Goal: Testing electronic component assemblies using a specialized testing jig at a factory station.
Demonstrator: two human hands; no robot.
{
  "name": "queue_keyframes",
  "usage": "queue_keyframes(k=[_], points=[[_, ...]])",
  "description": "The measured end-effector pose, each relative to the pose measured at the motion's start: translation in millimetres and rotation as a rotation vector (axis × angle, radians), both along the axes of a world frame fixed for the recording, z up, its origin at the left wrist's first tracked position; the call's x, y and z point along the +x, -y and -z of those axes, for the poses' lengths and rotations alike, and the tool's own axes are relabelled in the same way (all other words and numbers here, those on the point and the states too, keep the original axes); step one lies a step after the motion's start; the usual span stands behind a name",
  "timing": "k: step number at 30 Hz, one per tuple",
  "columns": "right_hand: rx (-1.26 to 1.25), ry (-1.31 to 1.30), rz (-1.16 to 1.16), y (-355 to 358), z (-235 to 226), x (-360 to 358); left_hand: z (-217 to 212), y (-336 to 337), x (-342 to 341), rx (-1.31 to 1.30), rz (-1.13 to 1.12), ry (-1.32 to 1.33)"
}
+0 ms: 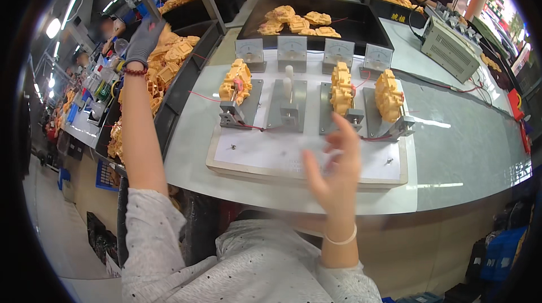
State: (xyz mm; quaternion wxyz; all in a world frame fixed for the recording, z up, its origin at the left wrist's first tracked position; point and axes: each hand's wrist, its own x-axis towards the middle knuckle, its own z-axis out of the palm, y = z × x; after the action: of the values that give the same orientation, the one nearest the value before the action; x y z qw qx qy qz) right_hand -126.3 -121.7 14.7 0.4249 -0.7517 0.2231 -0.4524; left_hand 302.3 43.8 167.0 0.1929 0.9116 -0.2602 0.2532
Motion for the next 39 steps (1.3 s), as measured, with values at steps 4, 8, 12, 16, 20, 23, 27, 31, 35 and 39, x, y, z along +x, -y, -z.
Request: queue_keyframes(k=[4, 8, 12, 16, 20, 23, 27, 31, 35, 39], points=[[0.017, 0.022, 0.068, 24.8, 6.4, -21.9, 38.7, -30.8, 58.6, 0.18, -0.058, 0.134], [0.245, 0.25, -0.043, 29.4, 15.4, -16.0, 30.2, 122.9, -171.1, 0.161, 0.537, -0.098], [0.151, 0.297, -0.141, 32.9, 18.0, -15.5, 47.4, 175.4, -290.2, 0.638, 0.909, -0.361], [0.137, 0.306, -0.18, 41.8, 26.8, -16.7, 39.5, 195.1, -291.5, 0.744, 0.914, -0.484], [0.093, 0.284, -0.151, 47.2, 32.6, -22.3, 23.7, 189.5, -274.2, 0.111, 0.774, 0.04], [0.152, 0.198, -0.049, 39.0, 13.3, -37.5, -17.9, 148.4, -138.8, 0.103, 0.795, 0.557], [0.103, 0.266, 0.163, 55.7, 28.3, -110.0, -26.9, 29.6, -8.4, 0.276, -0.038, 0.141], [0.108, 0.145, 0.201, 65.6, 24.6, -137.8, -7.0, 37.9, 1.8, 0.504, -0.282, 0.045], [0.047, 0.01, 0.321, 83.7, 10.1, -97.6, 48.8, 181.7, -87.2, 0.22, 0.697, -0.049], [0.125, 0.083, 0.122, 112.8, 38.9, -90.6, 34.3, 253.4, -304.2, 0.526, 1.125, -0.412]])
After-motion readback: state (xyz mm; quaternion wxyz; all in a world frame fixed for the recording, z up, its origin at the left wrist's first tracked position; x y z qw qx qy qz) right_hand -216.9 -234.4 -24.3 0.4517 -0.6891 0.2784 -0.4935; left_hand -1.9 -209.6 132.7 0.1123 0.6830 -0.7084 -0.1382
